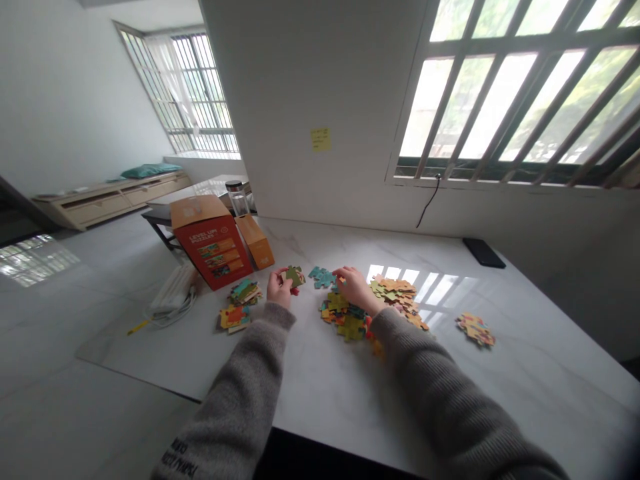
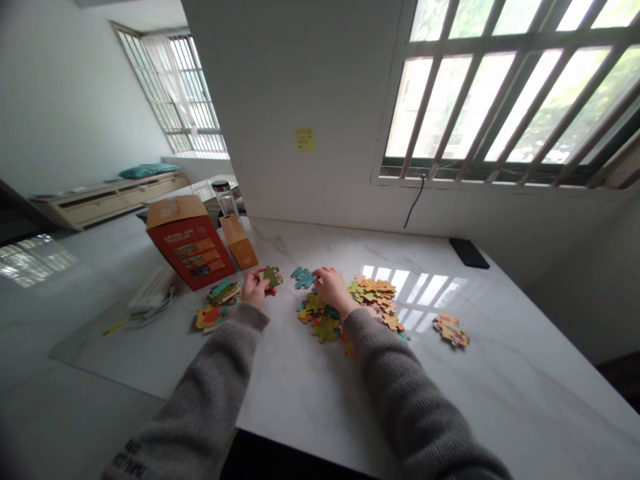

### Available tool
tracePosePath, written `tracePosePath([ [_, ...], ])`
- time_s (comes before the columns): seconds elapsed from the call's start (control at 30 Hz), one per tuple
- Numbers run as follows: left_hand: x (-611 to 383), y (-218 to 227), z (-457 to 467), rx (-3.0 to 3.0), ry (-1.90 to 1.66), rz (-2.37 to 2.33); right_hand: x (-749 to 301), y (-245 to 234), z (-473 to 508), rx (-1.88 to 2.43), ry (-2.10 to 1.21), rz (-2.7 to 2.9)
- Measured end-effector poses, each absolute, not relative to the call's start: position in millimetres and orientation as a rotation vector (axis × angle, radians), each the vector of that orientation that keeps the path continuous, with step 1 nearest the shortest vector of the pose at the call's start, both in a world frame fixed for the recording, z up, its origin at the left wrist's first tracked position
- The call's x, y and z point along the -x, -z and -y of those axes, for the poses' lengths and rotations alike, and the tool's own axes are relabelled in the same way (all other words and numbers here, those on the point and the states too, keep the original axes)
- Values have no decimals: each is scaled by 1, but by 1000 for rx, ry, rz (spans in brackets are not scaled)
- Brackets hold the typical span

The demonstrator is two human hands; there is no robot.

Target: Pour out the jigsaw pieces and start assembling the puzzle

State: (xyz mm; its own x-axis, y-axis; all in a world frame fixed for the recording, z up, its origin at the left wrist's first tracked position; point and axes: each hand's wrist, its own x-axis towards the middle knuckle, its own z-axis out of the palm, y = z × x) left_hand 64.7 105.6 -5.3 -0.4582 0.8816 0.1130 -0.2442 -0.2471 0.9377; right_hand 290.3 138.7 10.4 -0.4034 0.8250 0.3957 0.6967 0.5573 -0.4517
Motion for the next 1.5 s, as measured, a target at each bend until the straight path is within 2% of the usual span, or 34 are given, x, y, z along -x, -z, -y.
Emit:
tracePosePath([
  [0.1, -69, 9, -105, -881, -1762, -1197, -271, -8, -152, 1306, -158, 2396],
  [0.23, -68, 11, -106, -880, -1740, -1181, -258, -11, -160, 1398, -145, 2556],
  [0.53, -70, 8, -106, -874, -1749, -1187, -282, -32, -143, 1258, -162, 2572],
  [0.63, -72, 7, -104, -903, -1724, -1207, -299, -42, -133, 1174, -468, 2451],
  [0.73, -75, 7, -103, -947, -1686, -1200, -313, -47, -120, 1023, -1081, 2095],
  [0.83, -81, 7, -101, -992, -1645, -1181, -319, -45, -105, 808, -1613, 1474],
  [0.93, -86, 7, -98, -1036, -1578, -1165, -323, -40, -93, 653, -1825, 1039],
  [1.13, -94, 6, -94, -1087, -1482, -1141, -325, -36, -86, 722, -1711, 953],
  [1.5, -118, 8, -80, -995, -1269, -876, -310, -32, -83, 924, -1451, 1316],
])
